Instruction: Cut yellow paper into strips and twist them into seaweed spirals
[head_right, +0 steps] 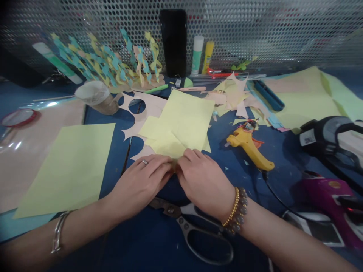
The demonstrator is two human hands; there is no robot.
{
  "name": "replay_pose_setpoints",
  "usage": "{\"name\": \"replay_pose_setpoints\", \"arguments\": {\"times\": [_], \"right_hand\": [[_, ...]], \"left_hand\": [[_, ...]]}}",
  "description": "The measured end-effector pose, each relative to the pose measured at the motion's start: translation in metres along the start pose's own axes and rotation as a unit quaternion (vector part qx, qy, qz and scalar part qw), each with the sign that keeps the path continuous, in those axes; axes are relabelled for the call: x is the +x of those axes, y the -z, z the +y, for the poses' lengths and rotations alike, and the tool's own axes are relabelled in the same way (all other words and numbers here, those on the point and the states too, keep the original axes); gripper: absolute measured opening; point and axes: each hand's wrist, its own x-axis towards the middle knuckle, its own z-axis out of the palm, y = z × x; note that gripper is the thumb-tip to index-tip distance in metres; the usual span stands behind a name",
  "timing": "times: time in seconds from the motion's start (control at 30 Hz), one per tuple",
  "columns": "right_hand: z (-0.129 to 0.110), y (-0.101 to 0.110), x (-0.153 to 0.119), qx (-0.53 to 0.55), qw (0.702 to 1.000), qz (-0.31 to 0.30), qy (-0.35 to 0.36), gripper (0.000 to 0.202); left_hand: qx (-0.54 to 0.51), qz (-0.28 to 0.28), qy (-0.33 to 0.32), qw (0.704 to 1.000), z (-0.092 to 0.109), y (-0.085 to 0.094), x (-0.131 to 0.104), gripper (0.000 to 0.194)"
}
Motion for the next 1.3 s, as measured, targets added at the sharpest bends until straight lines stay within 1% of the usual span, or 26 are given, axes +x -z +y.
{"name": "replay_pose_setpoints", "arguments": {"times": [0.1, 0.2, 0.3, 0.37, 0.5, 0.63, 0.77, 0.9, 1.0, 1.2, 1.3], "right_hand": [[0.003, 0.000, -0.001, 0.020, 1.000, -0.001, 0.014, 0.012], [0.004, 0.000, -0.003, 0.022, 0.999, 0.003, 0.025, 0.010], [0.003, 0.000, -0.004, 0.003, 1.000, 0.007, 0.028, 0.014], [0.002, -0.001, -0.004, -0.015, 0.999, 0.007, 0.031, 0.019], [0.001, -0.002, -0.003, -0.031, 0.999, 0.003, 0.034, 0.020], [0.001, -0.003, -0.004, -0.027, 0.999, 0.003, 0.032, 0.019], [0.000, -0.003, -0.005, -0.027, 0.999, -0.007, 0.029, 0.016], [0.001, -0.003, -0.004, -0.031, 0.999, -0.012, 0.023, 0.014], [0.001, -0.003, -0.003, -0.019, 1.000, -0.010, 0.020, 0.016], [0.005, -0.001, -0.003, 0.019, 0.999, 0.022, 0.020, 0.013], [0.006, 0.000, -0.003, 0.021, 0.999, 0.025, 0.025, 0.014]], "left_hand": [[-0.012, 0.003, 0.022, 1.000, 0.001, 0.000, 0.001, 0.015], [-0.053, -0.008, 0.051, 0.997, 0.001, 0.000, 0.003, 0.017], [-0.090, -0.022, 0.069, 0.993, -0.001, 0.002, 0.005, 0.020], [-0.106, -0.028, 0.069, 0.992, -0.002, 0.003, 0.006, 0.021], [-0.120, -0.025, 0.054, 0.991, -0.005, 0.003, 0.002, 0.021], [-0.109, -0.012, 0.036, 0.993, -0.003, 0.002, -0.008, 0.022], [-0.074, -0.018, -0.014, 0.997, 0.000, 0.004, -0.016, 0.029], [-0.045, -0.018, -0.060, 0.997, 0.000, 0.008, -0.016, 0.030], [-0.034, -0.020, -0.071, 0.997, 0.000, 0.008, -0.014, 0.029], [-0.026, -0.026, -0.078, 0.996, 0.000, 0.009, -0.012, 0.026], [-0.025, -0.021, -0.080, 0.996, 0.000, 0.010, -0.011, 0.026]]}}
